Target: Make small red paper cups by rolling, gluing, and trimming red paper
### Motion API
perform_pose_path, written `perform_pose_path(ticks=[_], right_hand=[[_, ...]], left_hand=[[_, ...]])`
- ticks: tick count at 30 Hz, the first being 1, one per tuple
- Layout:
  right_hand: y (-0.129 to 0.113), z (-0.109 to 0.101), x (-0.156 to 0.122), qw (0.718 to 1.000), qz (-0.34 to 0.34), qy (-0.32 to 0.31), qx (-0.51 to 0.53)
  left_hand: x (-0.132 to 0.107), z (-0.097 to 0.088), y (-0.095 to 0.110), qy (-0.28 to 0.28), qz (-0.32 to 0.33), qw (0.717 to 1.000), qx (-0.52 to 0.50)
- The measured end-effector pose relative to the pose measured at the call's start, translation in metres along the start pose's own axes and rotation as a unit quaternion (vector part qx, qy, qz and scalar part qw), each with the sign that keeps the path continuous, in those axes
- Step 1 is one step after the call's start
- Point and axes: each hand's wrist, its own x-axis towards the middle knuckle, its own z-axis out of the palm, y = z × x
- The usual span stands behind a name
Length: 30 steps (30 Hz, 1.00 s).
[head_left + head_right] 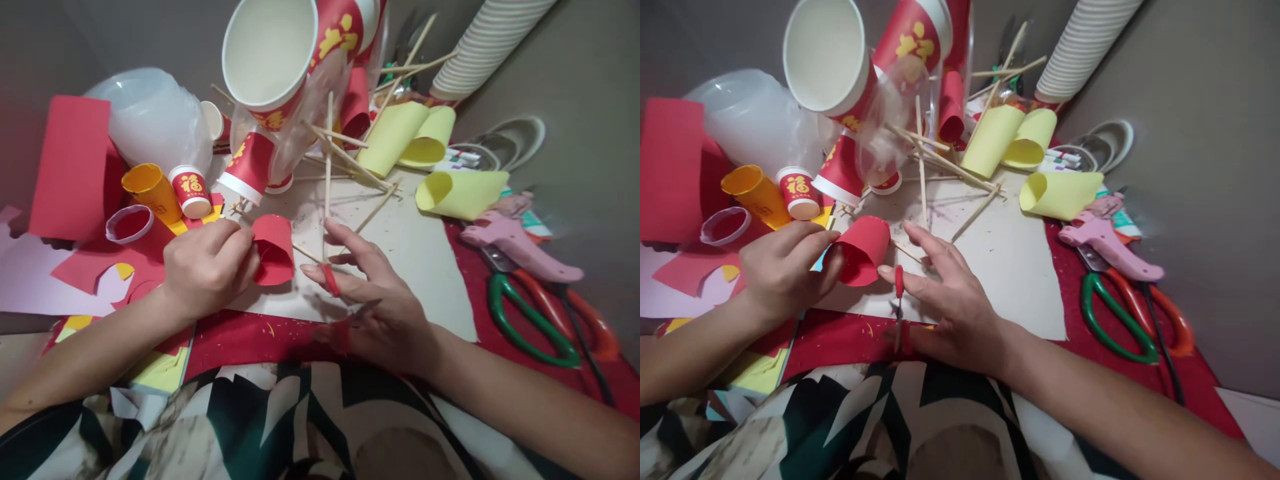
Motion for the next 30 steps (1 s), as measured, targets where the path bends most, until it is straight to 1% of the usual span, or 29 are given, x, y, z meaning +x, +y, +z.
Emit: perform_pose_path(ticks=[3, 5, 9, 13, 15, 17, 18, 19, 20, 21, 22, 23, 24, 26, 27, 28, 29, 30], right_hand=[[-0.006, 0.001, 0.002, 0.997, -0.068, 0.028, -0.022], [-0.009, 0.001, 0.005, 0.993, -0.089, 0.042, -0.065], [-0.012, -0.001, 0.009, 0.986, -0.109, 0.044, -0.119], [-0.011, -0.005, 0.011, 0.986, -0.114, 0.051, -0.111], [-0.01, -0.006, 0.012, 0.987, -0.11, 0.06, -0.097], [-0.01, -0.006, 0.013, 0.989, -0.101, 0.07, -0.086], [-0.01, -0.007, 0.013, 0.99, -0.094, 0.073, -0.08], [-0.01, -0.007, 0.013, 0.991, -0.088, 0.076, -0.073], [-0.011, -0.008, 0.012, 0.991, -0.081, 0.08, -0.066], [-0.013, -0.008, 0.012, 0.992, -0.074, 0.083, -0.061], [-0.014, -0.009, 0.012, 0.992, -0.068, 0.085, -0.057], [-0.015, -0.009, 0.011, 0.993, -0.063, 0.084, -0.056], [-0.017, -0.01, 0.011, 0.993, -0.06, 0.083, -0.055], [-0.019, -0.009, 0.009, 0.994, -0.057, 0.078, -0.055], [-0.019, -0.009, 0.009, 0.994, -0.061, 0.077, -0.056], [-0.019, -0.008, 0.008, 0.993, -0.068, 0.077, -0.055], [-0.02, -0.007, 0.007, 0.993, -0.077, 0.076, -0.053], [-0.02, -0.007, 0.006, 0.992, -0.086, 0.072, -0.051]], left_hand=[[0.006, 0.001, 0.007, -0.007, 0.012, 0.999, 0.05], [0.01, 0.0, 0.014, -0.014, 0.018, 0.998, 0.066], [0.019, -0.001, 0.025, -0.01, 0.031, 0.997, 0.066], [0.024, 0.0, 0.03, -0.007, 0.029, 0.999, 0.033], [0.023, -0.002, 0.03, -0.017, 0.02, 1.0, -0.007], [0.021, -0.007, 0.027, -0.021, -0.008, 0.994, -0.108], [0.02, -0.01, 0.024, -0.017, -0.039, 0.983, -0.179], [0.018, -0.013, 0.021, -0.006, -0.084, 0.964, -0.253], [0.017, -0.015, 0.017, 0.013, -0.144, 0.935, -0.324], [0.016, -0.016, 0.012, 0.031, -0.217, 0.894, -0.389], [0.014, -0.015, 0.008, 0.042, -0.299, 0.842, -0.447], [0.013, -0.013, 0.005, 0.041, -0.381, 0.778, -0.498], [0.01, -0.009, 0.003, 0.034, -0.456, 0.704, -0.544], [0.005, -0.001, 0.003, -0.005, -0.573, 0.546, -0.611], [0.002, 0.003, 0.006, -0.029, -0.615, 0.474, -0.63], [-0.001, 0.006, 0.01, -0.055, -0.644, 0.409, -0.645], [-0.004, 0.009, 0.015, -0.082, -0.658, 0.353, -0.66], [-0.006, 0.01, 0.021, -0.101, -0.661, 0.309, -0.676]])
